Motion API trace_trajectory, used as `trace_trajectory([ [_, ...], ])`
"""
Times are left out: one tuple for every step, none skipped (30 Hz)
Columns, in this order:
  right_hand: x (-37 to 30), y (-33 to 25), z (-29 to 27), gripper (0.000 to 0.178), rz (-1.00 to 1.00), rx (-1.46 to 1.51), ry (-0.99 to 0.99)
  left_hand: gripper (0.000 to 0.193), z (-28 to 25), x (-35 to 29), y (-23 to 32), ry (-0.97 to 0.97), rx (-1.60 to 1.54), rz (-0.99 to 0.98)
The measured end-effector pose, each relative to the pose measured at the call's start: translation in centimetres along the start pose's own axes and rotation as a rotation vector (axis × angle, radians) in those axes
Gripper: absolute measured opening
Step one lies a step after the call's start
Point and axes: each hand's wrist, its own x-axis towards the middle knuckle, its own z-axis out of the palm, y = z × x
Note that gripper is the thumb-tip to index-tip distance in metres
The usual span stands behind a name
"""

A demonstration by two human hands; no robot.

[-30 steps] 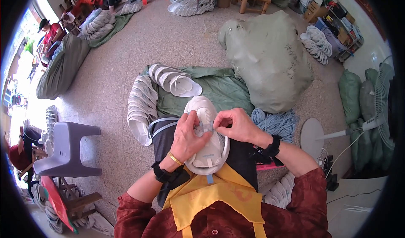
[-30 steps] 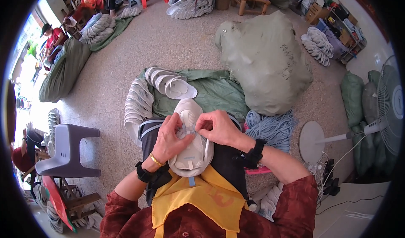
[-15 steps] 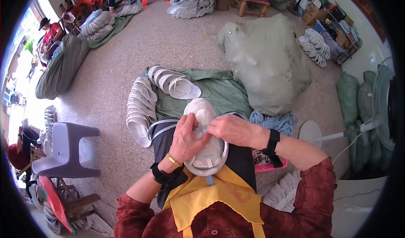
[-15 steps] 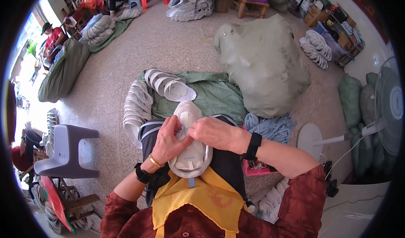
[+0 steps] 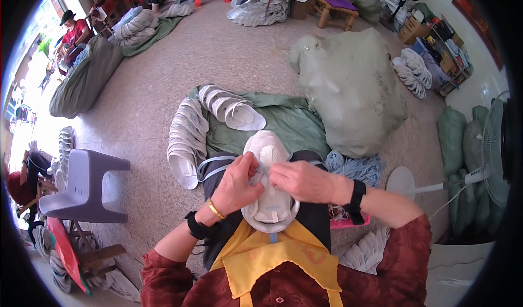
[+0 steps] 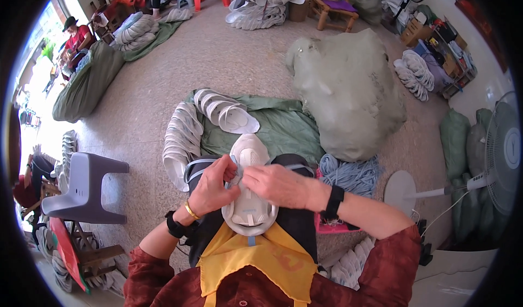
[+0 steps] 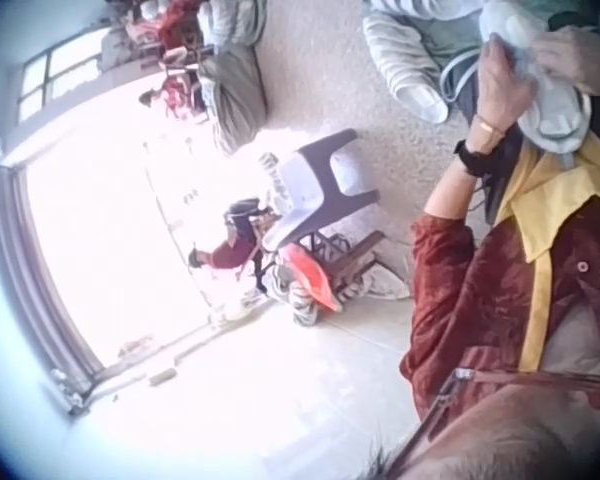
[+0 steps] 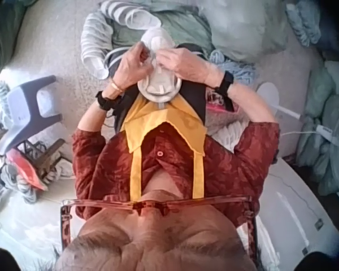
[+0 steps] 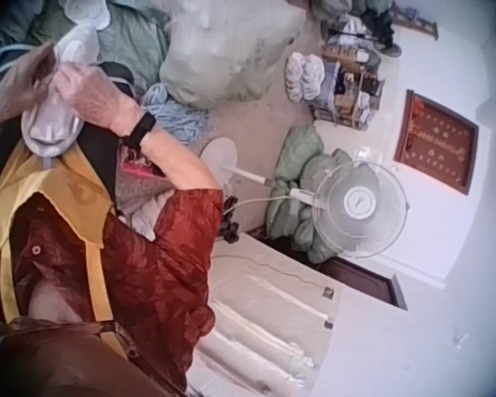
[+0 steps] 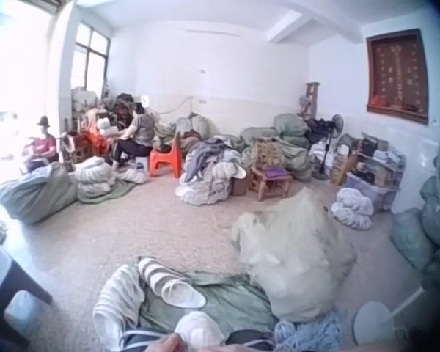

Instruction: Manually assemble shoe upper components by threading and connecting parts.

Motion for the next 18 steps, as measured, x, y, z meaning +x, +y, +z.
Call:
trace_trajectory([
  [-0.1,-0.7,0.5,0.013,0.068,0.150,0.080,0.038,0.3,-0.3,0.0,0.050,0.036,0.017],
  [-0.1,-0.9,0.7,0.013,0.063,0.155,0.077,0.037,0.6,-0.5,0.0,0.100,0.073,0.033],
  [0.0,-1.1,0.8,0.014,0.200,0.252,0.124,0.036,0.8,-0.4,-0.1,0.122,0.093,0.033],
  [0.1,-1.3,0.9,0.015,0.338,0.350,0.171,0.036,0.9,-0.4,-0.2,0.123,0.093,0.031],
  [0.1,-1.5,1.2,0.015,0.336,0.352,0.170,0.036,1.0,-0.5,-0.2,0.150,0.118,0.045],
  [0.1,-1.8,1.5,0.016,0.262,0.235,0.192,0.035,1.2,-0.5,-0.2,0.176,0.141,0.060],
  [0.1,-1.9,1.7,0.016,0.188,0.117,0.213,0.035,1.4,-0.6,-0.2,0.176,0.140,0.061],
  [0.1,-2.0,1.6,0.016,0.189,0.116,0.213,0.034,1.7,-0.7,-0.2,0.202,0.179,0.073],
  [0.1,-2.1,1.6,0.018,0.143,0.091,0.166,0.034,2.0,-0.8,-0.2,0.228,0.219,0.083],
  [0.1,-2.3,1.4,0.019,0.097,0.065,0.120,0.034,2.2,-0.9,-0.1,0.229,0.219,0.083],
  [0.0,-3.3,1.3,0.019,0.097,0.064,0.120,0.033,2.5,-1.0,0.0,0.244,0.229,0.084],
  [0.1,-4.9,1.1,0.020,0.073,0.150,0.179,0.032,2.6,-1.2,0.0,0.263,0.242,0.077],
  [0.3,-5.9,1.1,0.020,0.048,0.236,0.239,0.032,2.5,-1.4,-0.2,0.267,0.246,0.071],
  [0.5,-5.9,1.2,0.020,0.042,0.242,0.239,0.031,2.3,-1.5,-0.5,0.260,0.204,0.056],
  [0.6,-6.0,1.1,0.018,0.145,0.217,0.239,0.029,2.1,-1.5,-0.5,0.248,0.158,0.050],
  [0.7,-6.1,1.1,0.016,0.246,0.193,0.240,0.029,1.9,-1.6,-0.5,0.250,0.159,0.053],
  [0.7,-6.1,1.5,0.016,0.244,0.191,0.241,0.029,1.7,-1.7,-0.4,0.224,0.155,0.058],
  [0.5,-6.0,2.1,0.013,0.337,0.185,0.261,0.028,1.6,-1.8,-0.3,0.197,0.149,0.066],
])
